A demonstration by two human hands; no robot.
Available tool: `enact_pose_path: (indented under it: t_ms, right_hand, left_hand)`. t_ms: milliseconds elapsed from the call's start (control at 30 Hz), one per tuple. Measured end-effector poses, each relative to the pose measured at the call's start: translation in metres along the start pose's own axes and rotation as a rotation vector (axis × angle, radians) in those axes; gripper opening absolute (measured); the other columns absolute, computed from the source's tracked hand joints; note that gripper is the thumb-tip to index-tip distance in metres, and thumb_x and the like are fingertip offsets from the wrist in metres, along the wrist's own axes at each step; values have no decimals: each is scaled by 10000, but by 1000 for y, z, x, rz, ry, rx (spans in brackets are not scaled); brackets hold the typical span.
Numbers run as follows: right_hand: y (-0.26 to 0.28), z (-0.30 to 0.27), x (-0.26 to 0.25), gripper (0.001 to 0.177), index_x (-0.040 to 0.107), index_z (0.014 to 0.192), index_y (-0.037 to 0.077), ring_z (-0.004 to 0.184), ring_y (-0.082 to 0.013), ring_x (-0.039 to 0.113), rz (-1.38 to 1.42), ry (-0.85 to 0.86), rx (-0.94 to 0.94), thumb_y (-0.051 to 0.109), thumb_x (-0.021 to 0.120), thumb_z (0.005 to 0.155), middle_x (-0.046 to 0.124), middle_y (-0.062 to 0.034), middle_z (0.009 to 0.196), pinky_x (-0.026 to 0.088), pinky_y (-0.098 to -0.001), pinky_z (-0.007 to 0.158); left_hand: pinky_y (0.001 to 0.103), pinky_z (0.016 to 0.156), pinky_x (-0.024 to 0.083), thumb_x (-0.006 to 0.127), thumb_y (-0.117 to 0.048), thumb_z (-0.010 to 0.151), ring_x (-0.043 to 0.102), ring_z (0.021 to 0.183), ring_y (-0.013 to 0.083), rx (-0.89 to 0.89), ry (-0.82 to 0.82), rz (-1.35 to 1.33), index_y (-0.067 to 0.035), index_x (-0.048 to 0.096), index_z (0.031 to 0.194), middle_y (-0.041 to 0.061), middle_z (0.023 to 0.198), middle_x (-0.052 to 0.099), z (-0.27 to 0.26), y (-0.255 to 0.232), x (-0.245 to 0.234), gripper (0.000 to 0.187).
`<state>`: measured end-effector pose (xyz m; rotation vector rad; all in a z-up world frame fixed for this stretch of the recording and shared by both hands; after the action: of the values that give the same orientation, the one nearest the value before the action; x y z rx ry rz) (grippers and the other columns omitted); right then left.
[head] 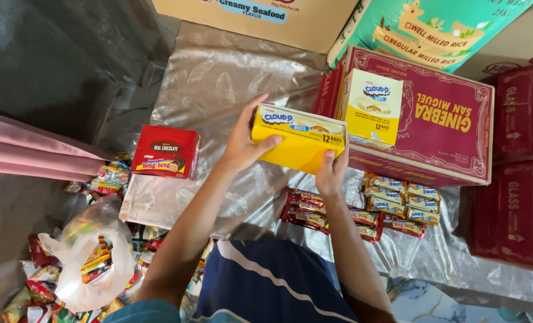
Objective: The person opens a yellow box and places individually wrapped chocolate bars inside it one by one. After filling the box, they close the lid and place it on top of a larger red box. They then repeat the process with a second yellow box.
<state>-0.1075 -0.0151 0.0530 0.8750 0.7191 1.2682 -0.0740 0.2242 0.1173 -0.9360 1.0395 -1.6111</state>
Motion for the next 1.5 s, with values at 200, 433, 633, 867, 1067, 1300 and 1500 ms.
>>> enact_pose_path:
  t_ms: [200,433,633,867,1067,1300,1500]
  right_hand:
    - [-3,5,0,630,413,1515,-23,1284,-170,536,57,-6,3,467,486,1126,580,-92,1404,428,-341,1130]
    - [-24,-2,-6,635,417,1520,-25,1327,-183,503,88,-89,105,464,506,1124,556,-108,1443,385,-354,1165]
    - [5,7,-2,595,393,1532,4,1306,-186,535,218,-60,164,304,621,1071,560,-93,1441,424,-343,1139]
    - [61,26,12,689,459,1343,-2,1150,-192,613,-154,333,83,29,872,793,596,-91,1265,524,-336,997]
    - [67,28,14,436,623,1268,-16,1105,-166,666,-54,341,185,4,822,880,700,-80,1205,555,-323,979]
    - [81,32,19,435,645,1225,-14,1050,-159,695,-1,342,206,-40,826,830,723,-72,1157,579,-312,930]
    - [79,31,16,500,627,1221,-19,1032,-145,697,-99,285,200,-41,841,769,723,-67,1131,574,-303,918]
  left_hand:
    - [344,1078,506,858,-290,854,639,1217,184,-87,-102,-211,10,548,1364,117,1287,673,-3,46,7,668]
    - [311,983,539,827,-263,882,670,1099,153,-68,-132,-180,-16,590,1243,77,1166,713,-2,37,10,499]
    - [312,978,532,819,-276,910,658,1085,155,-72,-170,-140,-9,609,1241,81,1149,715,-1,39,7,474]
    - [314,983,533,795,-304,924,662,1100,152,-73,-193,-209,-13,598,1271,74,1172,716,2,33,3,494]
    - [304,966,532,796,-282,932,656,1082,141,-72,-204,-180,-5,614,1261,78,1158,717,1,25,5,468]
    - [304,980,533,814,-192,906,656,1095,138,-36,-142,-144,-4,597,1255,82,1169,707,1,25,1,451]
    - [308,989,533,831,-206,885,652,1103,139,-10,-136,-46,2,612,1241,88,1161,714,1,13,0,467]
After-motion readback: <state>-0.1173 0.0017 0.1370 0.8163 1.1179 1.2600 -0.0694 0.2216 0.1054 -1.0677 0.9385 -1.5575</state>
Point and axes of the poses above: each hand's wrist, its own z-axis towards the middle knuckle, its own x-axis out of the palm, y = z × x, the point moved 1 cm from there along z, towards the middle knuckle
